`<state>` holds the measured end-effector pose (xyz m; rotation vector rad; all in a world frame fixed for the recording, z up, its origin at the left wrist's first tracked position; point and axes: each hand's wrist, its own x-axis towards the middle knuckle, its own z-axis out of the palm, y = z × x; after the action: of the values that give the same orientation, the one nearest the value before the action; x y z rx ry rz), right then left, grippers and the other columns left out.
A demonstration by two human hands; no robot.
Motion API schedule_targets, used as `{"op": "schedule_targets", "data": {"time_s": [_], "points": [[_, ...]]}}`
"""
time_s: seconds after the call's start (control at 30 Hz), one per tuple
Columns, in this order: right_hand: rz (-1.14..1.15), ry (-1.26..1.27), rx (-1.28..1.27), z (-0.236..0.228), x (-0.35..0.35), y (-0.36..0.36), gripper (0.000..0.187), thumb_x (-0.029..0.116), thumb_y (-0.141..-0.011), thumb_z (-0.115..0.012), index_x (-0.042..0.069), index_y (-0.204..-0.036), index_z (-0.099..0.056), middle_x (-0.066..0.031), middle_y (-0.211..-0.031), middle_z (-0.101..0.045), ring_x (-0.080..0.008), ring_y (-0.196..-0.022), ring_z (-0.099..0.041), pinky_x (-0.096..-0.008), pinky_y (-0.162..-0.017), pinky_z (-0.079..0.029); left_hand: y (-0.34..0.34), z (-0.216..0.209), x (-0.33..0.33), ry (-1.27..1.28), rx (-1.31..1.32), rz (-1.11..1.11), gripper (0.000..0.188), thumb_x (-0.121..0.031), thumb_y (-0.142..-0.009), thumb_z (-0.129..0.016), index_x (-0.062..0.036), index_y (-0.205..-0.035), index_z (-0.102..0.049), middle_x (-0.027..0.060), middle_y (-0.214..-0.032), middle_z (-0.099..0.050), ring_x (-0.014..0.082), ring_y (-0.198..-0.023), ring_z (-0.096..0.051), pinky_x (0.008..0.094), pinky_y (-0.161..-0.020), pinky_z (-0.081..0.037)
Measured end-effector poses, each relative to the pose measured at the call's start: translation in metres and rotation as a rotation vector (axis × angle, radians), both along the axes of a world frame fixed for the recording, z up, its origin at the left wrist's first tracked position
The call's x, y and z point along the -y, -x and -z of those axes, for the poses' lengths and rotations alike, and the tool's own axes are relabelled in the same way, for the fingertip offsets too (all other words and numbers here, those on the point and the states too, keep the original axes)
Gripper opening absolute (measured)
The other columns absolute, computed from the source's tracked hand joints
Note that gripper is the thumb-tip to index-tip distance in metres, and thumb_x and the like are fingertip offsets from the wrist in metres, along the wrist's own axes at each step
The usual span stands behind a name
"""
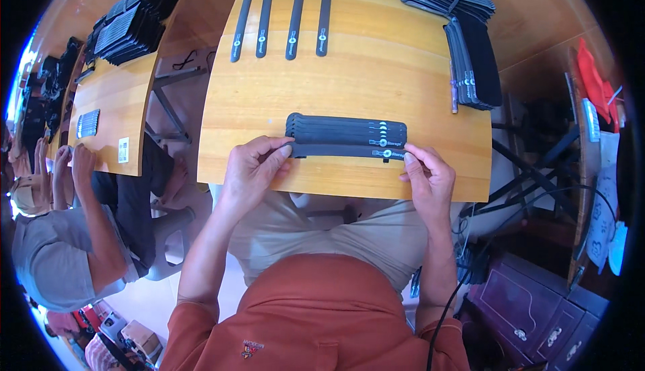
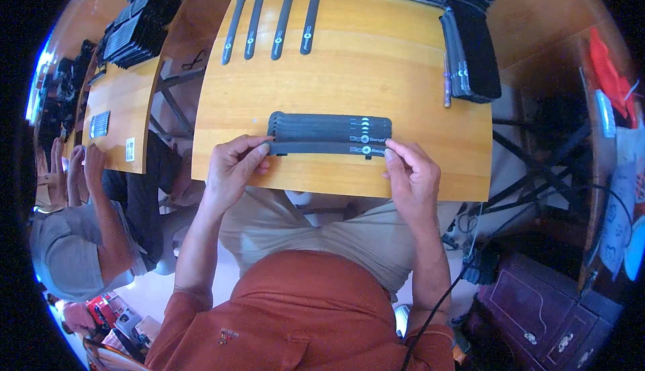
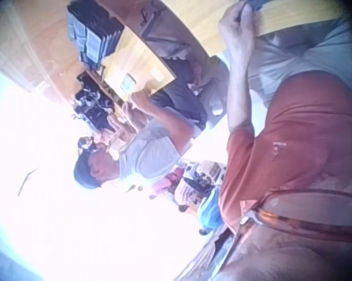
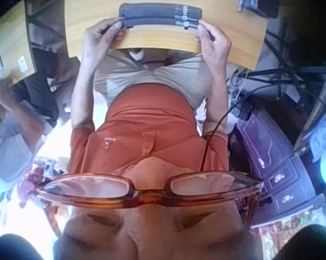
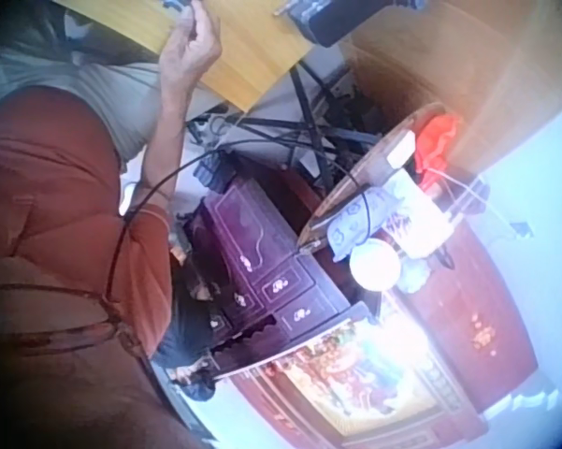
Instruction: Picking up individual black and grey straps and organizing them into neat stacks on a table.
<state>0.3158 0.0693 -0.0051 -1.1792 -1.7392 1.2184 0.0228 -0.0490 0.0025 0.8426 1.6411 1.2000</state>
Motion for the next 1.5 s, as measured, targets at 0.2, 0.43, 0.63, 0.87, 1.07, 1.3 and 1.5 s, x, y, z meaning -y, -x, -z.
{"op": "schedule_targets", "data": {"time_s": [0.2, 0.43, 0.63, 0.87, 1.07, 1.3, 1.5], "points": [[0.083, 0.011, 0.04, 0.004, -0.002, 0.002, 0.018, 0.003, -0.099, -0.071, -0.006, -0.113, -0.074, -0.0101, -0.094, -0.072, -0.0124, -0.073, -0.066, -0.0263, -0.061, -0.057, 0.001, 0.002, -0.007, 0.066, -0.05, -0.053, 0.013, -0.007, -0.101, -0.073, 0.0049, -0.107, -0.074, 0.0025, -0.082, -0.071, 0.0058, -0.069, -0.064, 0.0217, -0.065, -0.055], [0.088, -0.08, 0.103, 0.009, -0.006, 0.004, 0.014, 0.001, -0.096, -0.073, -0.007, -0.108, -0.075, -0.0117, -0.088, -0.072, -0.0158, -0.075, -0.067, -0.0291, -0.067, -0.053, 0.0, 0.004, -0.011, 0.082, -0.075, -0.071, 0.016, -0.007, -0.102, -0.07, 0.0062, -0.11, -0.075, 0.0031, -0.08, -0.072, 0.0051, -0.071, -0.063, 0.0216, -0.066, -0.054], [0.074, -0.12, 0.124, 0.01, -0.01, 0.005, 0.013, 0.001, -0.096, -0.072, -0.007, -0.107, -0.075, -0.013, -0.089, -0.072, -0.017, -0.076, -0.067, -0.0292, -0.067, -0.053, 0.003, 0.006, -0.012, 0.097, -0.094, -0.071, 0.015, -0.007, -0.102, -0.071, 0.0054, -0.109, -0.075, 0.0029, -0.082, -0.072, 0.0057, -0.071, -0.064, 0.0207, -0.065, -0.055], [0.084, -0.118, 0.127, 0.012, -0.01, 0.006, 0.013, 0.0, -0.096, -0.073, -0.006, -0.107, -0.075, -0.0114, -0.089, -0.071, -0.0135, -0.073, -0.065, -0.0264, -0.064, -0.05, 0.003, 0.006, -0.015, 0.142, -0.099, -0.088, 0.012, -0.006, -0.101, -0.073, 0.0046, -0.106, -0.076, 0.0027, -0.08, -0.072, 0.0048, -0.067, -0.063, 0.0199, -0.062, -0.054], [0.09, -0.102, 0.111, 0.013, -0.009, 0.006, 0.014, 0.0, -0.096, -0.073, -0.006, -0.108, -0.075, -0.0103, -0.089, -0.071, -0.0115, -0.073, -0.064, -0.0253, -0.063, -0.049, 0.002, 0.003, -0.017, 0.167, -0.104, -0.104, 0.012, -0.007, -0.1, -0.073, 0.0044, -0.104, -0.076, 0.0028, -0.079, -0.071, 0.0044, -0.066, -0.063, 0.0196, -0.06, -0.054], [0.094, -0.121, 0.148, 0.011, -0.009, 0.007, 0.014, 0.0, -0.096, -0.072, -0.006, -0.109, -0.075, -0.0104, -0.09, -0.072, -0.0115, -0.073, -0.064, -0.0258, -0.063, -0.05, 0.002, 0.002, -0.018, 0.17, -0.096, -0.108, 0.016, -0.007, -0.1, -0.072, 0.0076, -0.106, -0.075, 0.0035, -0.076, -0.072, 0.0056, -0.065, -0.063, 0.0216, -0.061, -0.053], [0.068, -0.186, 0.164, 0.011, -0.011, 0.008, 0.014, 0.0, -0.097, -0.072, -0.007, -0.108, -0.075, -0.0109, -0.089, -0.071, -0.0118, -0.073, -0.064, -0.0258, -0.063, -0.05, 0.002, 0.001, -0.019, 0.171, -0.104, -0.1, 0.015, -0.007, -0.1, -0.072, 0.0071, -0.105, -0.076, 0.0035, -0.076, -0.072, 0.0057, -0.065, -0.063, 0.022, -0.061, -0.053]]}}
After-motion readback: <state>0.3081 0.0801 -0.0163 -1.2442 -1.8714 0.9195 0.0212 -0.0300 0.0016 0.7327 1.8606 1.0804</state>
